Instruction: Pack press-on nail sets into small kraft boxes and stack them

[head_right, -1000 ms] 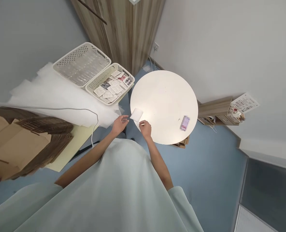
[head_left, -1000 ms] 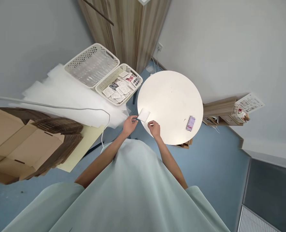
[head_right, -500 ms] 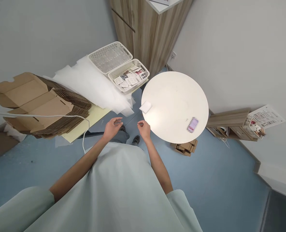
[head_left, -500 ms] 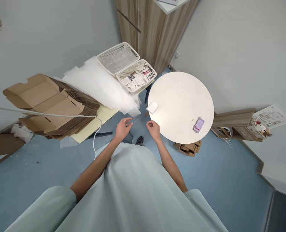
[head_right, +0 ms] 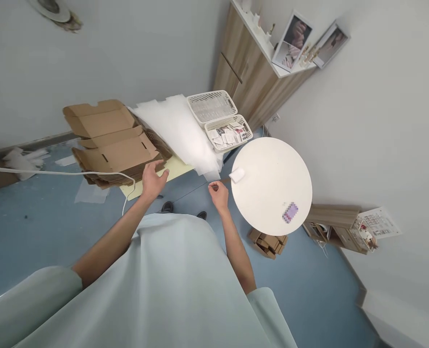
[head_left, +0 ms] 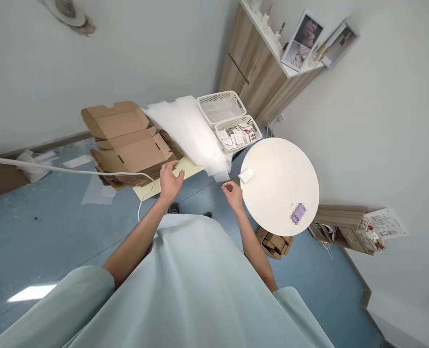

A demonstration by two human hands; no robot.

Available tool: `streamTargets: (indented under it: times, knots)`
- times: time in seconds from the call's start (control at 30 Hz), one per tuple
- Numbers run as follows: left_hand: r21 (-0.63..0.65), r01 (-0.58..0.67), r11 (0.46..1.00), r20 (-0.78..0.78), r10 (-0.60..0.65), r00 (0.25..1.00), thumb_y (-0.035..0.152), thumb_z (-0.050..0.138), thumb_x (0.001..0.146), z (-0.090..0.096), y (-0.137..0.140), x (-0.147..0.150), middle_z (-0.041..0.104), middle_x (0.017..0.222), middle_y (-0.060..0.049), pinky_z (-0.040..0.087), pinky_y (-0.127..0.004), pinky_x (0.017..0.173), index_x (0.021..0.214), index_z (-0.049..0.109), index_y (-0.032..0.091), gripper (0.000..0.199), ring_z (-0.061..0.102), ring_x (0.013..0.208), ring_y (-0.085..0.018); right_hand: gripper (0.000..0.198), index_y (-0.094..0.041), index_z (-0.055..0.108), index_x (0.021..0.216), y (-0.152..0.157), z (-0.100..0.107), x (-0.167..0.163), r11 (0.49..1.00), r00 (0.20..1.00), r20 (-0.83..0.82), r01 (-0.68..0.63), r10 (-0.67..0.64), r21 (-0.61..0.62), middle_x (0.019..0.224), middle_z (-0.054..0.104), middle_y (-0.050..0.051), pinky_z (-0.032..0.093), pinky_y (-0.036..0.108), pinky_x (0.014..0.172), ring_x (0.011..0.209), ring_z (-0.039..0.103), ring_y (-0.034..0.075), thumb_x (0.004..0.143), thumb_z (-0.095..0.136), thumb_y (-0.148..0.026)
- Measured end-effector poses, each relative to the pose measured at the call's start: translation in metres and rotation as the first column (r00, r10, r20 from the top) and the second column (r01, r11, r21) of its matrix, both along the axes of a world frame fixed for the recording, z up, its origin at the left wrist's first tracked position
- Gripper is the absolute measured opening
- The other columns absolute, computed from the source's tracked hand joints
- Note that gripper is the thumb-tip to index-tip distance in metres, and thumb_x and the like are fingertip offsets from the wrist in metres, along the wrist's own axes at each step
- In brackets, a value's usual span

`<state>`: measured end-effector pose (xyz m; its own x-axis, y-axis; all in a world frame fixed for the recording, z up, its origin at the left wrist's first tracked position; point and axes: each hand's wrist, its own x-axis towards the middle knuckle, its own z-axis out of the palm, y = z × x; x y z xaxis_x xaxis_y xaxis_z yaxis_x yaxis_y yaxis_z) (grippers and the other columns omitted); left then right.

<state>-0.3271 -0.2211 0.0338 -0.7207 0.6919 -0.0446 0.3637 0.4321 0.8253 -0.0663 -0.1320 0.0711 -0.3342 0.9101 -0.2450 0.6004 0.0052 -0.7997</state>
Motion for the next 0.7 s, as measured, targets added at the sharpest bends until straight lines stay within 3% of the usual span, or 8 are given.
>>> streamTargets:
  times: [0.13,0.27,0.47,0.6,0.7]
  knots:
    - [-0.091,-0.033,0.995,-0.068,0.027,0.997,0.027,0.062,0.095,-0.001,-0.012,-0.063,0.066,0.142,-0.019,0.042,-0.059,0.126,0.137,0.066,0.018,0.044,0.056,0.141,-0.04,0.008,-0.026,0.067,0.089,-0.003,0.01,-0.061,0.997,0.995,0.054,-0.08,0.08,-0.004,0.101,0.082,0.003,0.06,0.034,0.09,0.091,0.076,0.022,0.091,0.064,-0.033]
    - [-0.214,0.113,0.97,-0.112,-0.139,0.984,0.028,0.059,0.094,-0.005,-0.013,-0.104,0.069,0.137,-0.022,0.047,-0.061,0.119,0.135,0.069,0.016,0.043,0.059,0.135,-0.043,0.005,-0.026,0.068,0.09,-0.008,0.018,-0.124,0.986,0.984,0.069,-0.167,0.166,0.012,0.1,0.081,0.001,0.06,0.032,0.089,0.091,0.076,0.021,0.091,0.064,-0.029]
    - [-0.299,0.315,0.901,-0.113,-0.361,0.926,0.029,0.056,0.094,-0.012,-0.016,-0.124,0.073,0.128,-0.024,0.05,-0.057,0.113,0.12,0.076,0.016,0.035,0.061,0.131,-0.043,0.007,-0.026,0.071,0.095,-0.014,0.023,-0.184,0.953,0.951,0.121,-0.294,0.285,0.072,0.109,0.08,0.001,0.059,0.031,0.089,0.09,0.076,0.018,0.096,0.064,-0.023]
    - [-0.282,0.356,0.891,-0.099,-0.397,0.913,0.03,0.047,0.101,-0.013,-0.017,-0.129,0.076,0.122,-0.022,0.053,-0.053,0.109,0.117,0.079,0.018,0.037,0.067,0.124,-0.039,0.011,-0.025,0.074,0.105,-0.017,0.024,-0.204,0.911,0.889,0.247,-0.41,0.387,0.051,0.116,0.081,0.001,0.06,0.033,0.092,0.092,0.076,0.019,0.101,0.065,-0.023]
    - [-0.297,0.331,0.896,-0.101,-0.374,0.922,0.03,0.04,0.106,-0.013,-0.013,-0.134,0.077,0.119,-0.024,0.055,-0.054,0.105,0.115,0.079,0.016,0.042,0.07,0.12,-0.04,0.022,-0.024,0.074,0.124,-0.021,0.022,-0.219,0.836,0.779,0.384,-0.548,0.495,0.034,0.136,0.076,0.005,0.06,0.038,0.1,0.096,0.076,0.02,0.103,0.064,-0.023]
